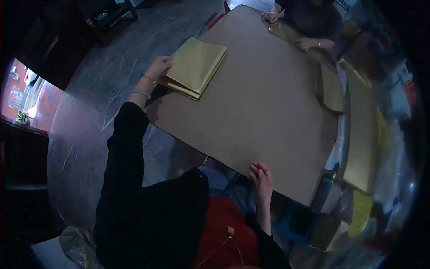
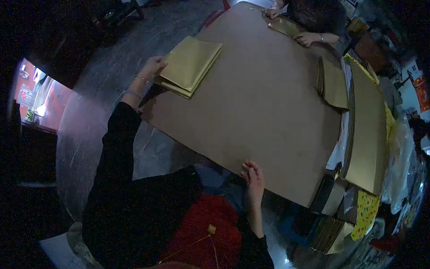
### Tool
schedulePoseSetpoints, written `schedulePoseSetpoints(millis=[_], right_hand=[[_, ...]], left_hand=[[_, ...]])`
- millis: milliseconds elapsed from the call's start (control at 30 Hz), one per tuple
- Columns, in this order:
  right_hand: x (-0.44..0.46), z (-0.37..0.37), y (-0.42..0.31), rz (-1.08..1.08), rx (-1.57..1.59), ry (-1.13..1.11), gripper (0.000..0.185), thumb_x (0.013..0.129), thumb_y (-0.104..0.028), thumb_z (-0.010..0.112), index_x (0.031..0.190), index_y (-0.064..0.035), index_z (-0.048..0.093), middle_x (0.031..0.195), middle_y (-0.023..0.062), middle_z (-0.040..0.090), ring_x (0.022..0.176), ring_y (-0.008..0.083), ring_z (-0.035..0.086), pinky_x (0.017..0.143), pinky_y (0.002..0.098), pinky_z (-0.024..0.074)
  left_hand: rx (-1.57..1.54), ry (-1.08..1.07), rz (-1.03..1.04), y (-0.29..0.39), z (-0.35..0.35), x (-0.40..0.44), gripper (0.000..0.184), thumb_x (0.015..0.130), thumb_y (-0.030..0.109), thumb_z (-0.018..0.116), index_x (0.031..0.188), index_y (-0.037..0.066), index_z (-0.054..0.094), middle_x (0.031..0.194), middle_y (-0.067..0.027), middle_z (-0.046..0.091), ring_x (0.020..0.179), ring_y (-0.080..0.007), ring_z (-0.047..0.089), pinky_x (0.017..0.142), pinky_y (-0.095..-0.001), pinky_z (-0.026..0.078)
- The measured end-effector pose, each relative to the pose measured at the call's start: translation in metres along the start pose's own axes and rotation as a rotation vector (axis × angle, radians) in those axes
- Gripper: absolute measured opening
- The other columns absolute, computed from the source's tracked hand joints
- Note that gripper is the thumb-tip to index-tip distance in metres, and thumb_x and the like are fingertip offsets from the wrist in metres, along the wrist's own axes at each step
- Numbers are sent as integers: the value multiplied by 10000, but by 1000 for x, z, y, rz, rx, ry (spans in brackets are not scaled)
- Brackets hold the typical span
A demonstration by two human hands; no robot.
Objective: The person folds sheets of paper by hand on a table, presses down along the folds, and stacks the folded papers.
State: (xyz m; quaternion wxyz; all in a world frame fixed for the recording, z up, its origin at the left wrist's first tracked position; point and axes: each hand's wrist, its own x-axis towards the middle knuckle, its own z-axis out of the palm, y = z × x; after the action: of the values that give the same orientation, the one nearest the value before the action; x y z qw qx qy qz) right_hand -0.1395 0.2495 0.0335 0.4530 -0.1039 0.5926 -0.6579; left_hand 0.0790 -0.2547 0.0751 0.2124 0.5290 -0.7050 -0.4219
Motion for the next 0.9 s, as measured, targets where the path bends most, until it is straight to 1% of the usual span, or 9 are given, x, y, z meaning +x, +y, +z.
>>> schedulePoseSetpoints(millis=[133, 267, 367, 533, 600, 633, 733, 767, 900], right_hand=[[0, 2, -2, 17, 10, -3, 331, 1001, -197, 436, 1262, 1, 481, 1223, 117, 549, 1129, 198, 545, 932, 311, 466], [0, 0, 0, 2, 33, -10, 328, 1003, -195, 434, 1254, 9, 488, 1231, 132, 549, 1128, 201, 550, 936, 315, 469], [1, -2, 3, -19, 23, -10, 316, 1003, -186, 435, 1241, 11, 502, 1222, 132, 556, 1114, 194, 561, 927, 308, 476], [0, 0, -1, -12, 24, -3, 308, 1001, -179, 441, 1233, 12, 510, 1217, 131, 562, 1110, 188, 565, 922, 302, 478], [0, 0, 0, 1, 29, -4, 309, 1001, -182, 442, 1236, 8, 508, 1218, 127, 563, 1112, 187, 564, 925, 302, 475], [1, -1, 0, -2, 30, -3, 310, 1000, -183, 443, 1237, 7, 507, 1222, 126, 560, 1114, 190, 563, 927, 303, 474], [-1, 0, -2, -8, -8, -23, 312, 999, -183, 443, 1238, 9, 502, 1225, 121, 551, 1118, 203, 559, 937, 313, 467], [-2, 2, -7, -3, -23, -1, 313, 1000, -179, 439, 1239, 13, 500, 1223, 121, 549, 1122, 207, 556, 941, 317, 465], [0, 1, -5, -9, -21, -8, 310, 1003, -171, 429, 1243, 12, 497, 1216, 110, 549, 1135, 214, 545, 947, 328, 460]], left_hand=[[104, 83, 147, -5, 4, -2, 259, 864, 165, 660, 1066, 2, 664, 727, 0, 610, 596, -87, 538, 531, -272, 452], [199, -33, 96, 3, -9, -10, 257, 859, 169, 663, 1047, -7, 667, 673, 5, 590, 568, -92, 537, 511, -278, 450], [123, 52, 169, -18, -3, -4, 243, 859, 176, 661, 1026, 0, 671, 657, -7, 583, 589, -99, 544, 534, -289, 456], [142, -21, 23, -15, 1, -10, 284, 871, 210, 640, 1046, -13, 655, 793, -63, 650, 715, -144, 599, 641, -316, 484], [458, 86, 189, -19, 1, -5, 326, 850, 250, 656, 1056, -3, 659, 831, -110, 671, 765, -224, 642, 699, -357, 502], [647, 178, 145, -8, 2, -11, 358, 837, 259, 652, 1105, 23, 642, 974, -154, 663, 901, -297, 641, 793, -400, 503], [886, 435, 365, 18, 11, -39, 386, 837, 232, 631, 1174, 46, 606, 1163, -158, 605, 1055, -318, 585, 883, -410, 481], [846, 376, 375, 28, 16, -46, 415, 847, 228, 607, 1220, 49, 570, 1260, -140, 546, 1132, -316, 532, 931, -408, 457], [685, 288, 658, 33, 41, -50, 385, 827, 228, 599, 1166, 44, 592, 1235, -154, 562, 1124, -333, 535, 950, -420, 434]])
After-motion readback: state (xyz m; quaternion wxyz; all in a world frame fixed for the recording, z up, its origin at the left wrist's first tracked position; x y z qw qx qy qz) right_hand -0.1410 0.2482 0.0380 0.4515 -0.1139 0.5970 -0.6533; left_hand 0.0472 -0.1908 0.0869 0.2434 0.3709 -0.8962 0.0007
